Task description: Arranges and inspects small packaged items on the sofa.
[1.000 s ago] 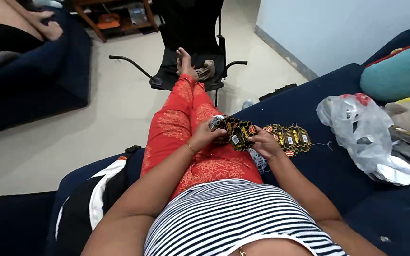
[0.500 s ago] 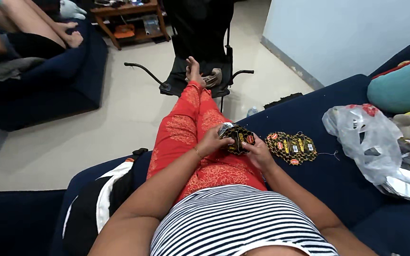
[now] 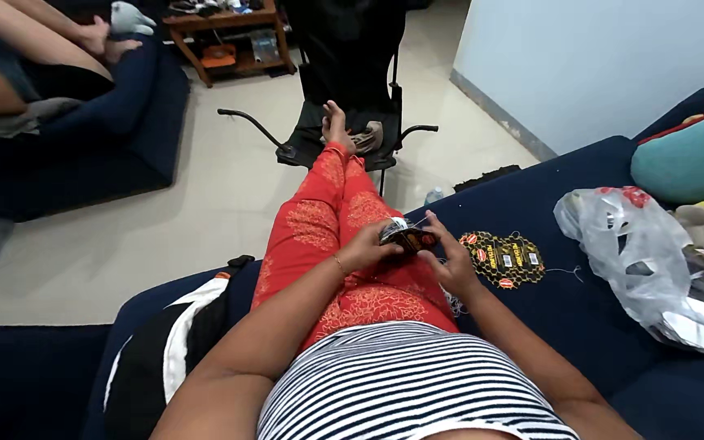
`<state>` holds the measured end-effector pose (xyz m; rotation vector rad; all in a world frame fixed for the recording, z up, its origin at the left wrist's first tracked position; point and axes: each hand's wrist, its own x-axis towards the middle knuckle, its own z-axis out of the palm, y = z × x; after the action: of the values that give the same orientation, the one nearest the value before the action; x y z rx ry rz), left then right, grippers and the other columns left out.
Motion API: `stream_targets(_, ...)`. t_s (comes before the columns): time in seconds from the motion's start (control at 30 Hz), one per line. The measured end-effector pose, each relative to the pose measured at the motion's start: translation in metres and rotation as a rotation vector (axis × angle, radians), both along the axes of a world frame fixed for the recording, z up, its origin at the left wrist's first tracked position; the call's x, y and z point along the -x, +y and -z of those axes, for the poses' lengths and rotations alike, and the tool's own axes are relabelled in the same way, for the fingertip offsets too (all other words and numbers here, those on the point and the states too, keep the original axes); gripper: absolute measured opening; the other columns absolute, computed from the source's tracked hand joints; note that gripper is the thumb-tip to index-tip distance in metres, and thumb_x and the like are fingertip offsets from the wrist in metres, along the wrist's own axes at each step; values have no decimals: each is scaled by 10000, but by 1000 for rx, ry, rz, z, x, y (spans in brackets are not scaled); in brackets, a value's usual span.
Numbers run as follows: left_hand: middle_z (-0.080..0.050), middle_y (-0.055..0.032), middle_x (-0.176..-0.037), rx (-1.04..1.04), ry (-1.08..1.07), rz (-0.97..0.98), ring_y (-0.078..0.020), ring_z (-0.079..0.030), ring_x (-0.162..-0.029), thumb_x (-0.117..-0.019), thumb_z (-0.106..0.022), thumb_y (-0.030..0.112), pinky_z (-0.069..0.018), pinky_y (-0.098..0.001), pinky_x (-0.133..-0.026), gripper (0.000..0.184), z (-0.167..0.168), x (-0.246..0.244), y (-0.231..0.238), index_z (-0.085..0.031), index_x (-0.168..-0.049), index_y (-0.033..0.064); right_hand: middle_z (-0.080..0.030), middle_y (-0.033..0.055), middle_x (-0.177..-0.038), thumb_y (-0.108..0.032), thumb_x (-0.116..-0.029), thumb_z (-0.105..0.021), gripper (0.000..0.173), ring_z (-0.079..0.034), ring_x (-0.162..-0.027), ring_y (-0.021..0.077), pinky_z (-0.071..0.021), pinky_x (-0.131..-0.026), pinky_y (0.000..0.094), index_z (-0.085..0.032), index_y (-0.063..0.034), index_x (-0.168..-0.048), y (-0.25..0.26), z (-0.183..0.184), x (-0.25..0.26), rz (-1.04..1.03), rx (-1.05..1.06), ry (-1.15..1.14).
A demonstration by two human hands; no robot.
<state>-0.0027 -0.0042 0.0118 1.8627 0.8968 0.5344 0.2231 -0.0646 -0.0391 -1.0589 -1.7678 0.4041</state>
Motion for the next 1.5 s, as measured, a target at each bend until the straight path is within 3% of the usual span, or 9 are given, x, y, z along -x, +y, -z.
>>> stream_targets(0.23, -713, -86, -1132, 44, -87, 89, -80, -678, -1032, -895, -740, 52, -557, -310, -971, 385, -9, 2, -6, -637, -1260, -14, -664, 122, -1335, -336, -1108, -275, 543, -621, -1252, 186, -503, -1083, 394, -654, 15, -1275, 42, -4, -3, -297, 411, 416)
stream_targets(0.37, -701, -78, -1167, 190, -399, -71, -113, -683, -1043, -857, -705, 9, -576, -332, -953, 493, -8, 5, -11, -576, -1331, -28, -710, -29, -941, -209, -1109, -223, 412, -677, -901, 47, -582, -840, 280, -612, -74, -1107, 15, 3, 28, -204, 698, 829)
stream_targets(0.57, -693, -106, -1177, 264, -677, -360, -180, -700, -1014, -844, -730, -16, -602, -383, -899, 592, -5, 2, -9, -516, -1395, 10, -673, 188, -1289, -216, -1089, -394, 463, -677, -1182, 291, -535, -1051, 442, -343, 56, -1460, -15, 10, 25, -510, 728, 885)
stream_targets(0.7, -694, -125, -1192, 105, -489, -387, -173, -700, -1041, -847, -751, -27, -600, -385, -925, 546, -1, 5, -6, -566, -1360, -3, -627, 191, -1359, -165, -1084, -346, 412, -670, -1180, 305, -573, -971, 447, -385, 3, -1458, -13, 7, 11, -278, 833, 1168)
stream_targets(0.87, -716, -147, -1114, -88, -39, -200, -189, -703, -1019, -849, -780, 44, -575, -418, -944, 409, -1, -2, -5, -648, -1233, -6, -359, 177, -1606, -44, -890, -629, 783, -521, -1377, 267, -537, -1055, 409, -276, -48, -1588, 1, -6, 7, -67, 523, 583)
stream_targets(1.0, -717, -183, -1128, -205, 7, -151, -247, -709, -1036, -863, -792, 55, -564, -468, -965, 429, 9, -10, -11, -644, -1257, -26, -154, 181, -1697, 50, -797, -650, 1002, -366, -1491, 289, -460, -1129, 468, -145, -94, -1649, -6, -8, 36, -136, 576, 263)
stream_targets(1.27, -726, -173, -1097, -274, 12, -184, -237, -721, -1009, -867, -808, 78, -569, -468, -950, 438, 9, -12, -11, -630, -1253, -28, -451, 184, -1560, 58, -899, -642, 820, -565, -1328, 281, -508, -1070, 450, -266, -72, -1615, 5, -18, -3, -174, 709, 213)
stream_targets(1.37, -729, -169, -1089, -241, 3, -193, -232, -726, -991, -870, -805, 75, -578, -462, -938, 431, 11, -8, -10, -628, -1251, -25, -504, 191, -1522, -104, -929, -712, 623, -521, -1366, 372, -453, -1099, 576, -479, -33, -1503, 15, -2, -61, 194, 571, -166)
stream_targets(1.5, -733, -150, -1078, -219, -14, -193, -202, -725, -983, -857, -816, 73, -581, -436, -932, 419, 12, -7, -7, -647, -1229, -19, -519, 300, -1443, -110, -764, -886, 802, -487, -1311, 538, -415, -1031, 723, -510, 5, -1463, 16, 5, -142, 499, 689, -413)
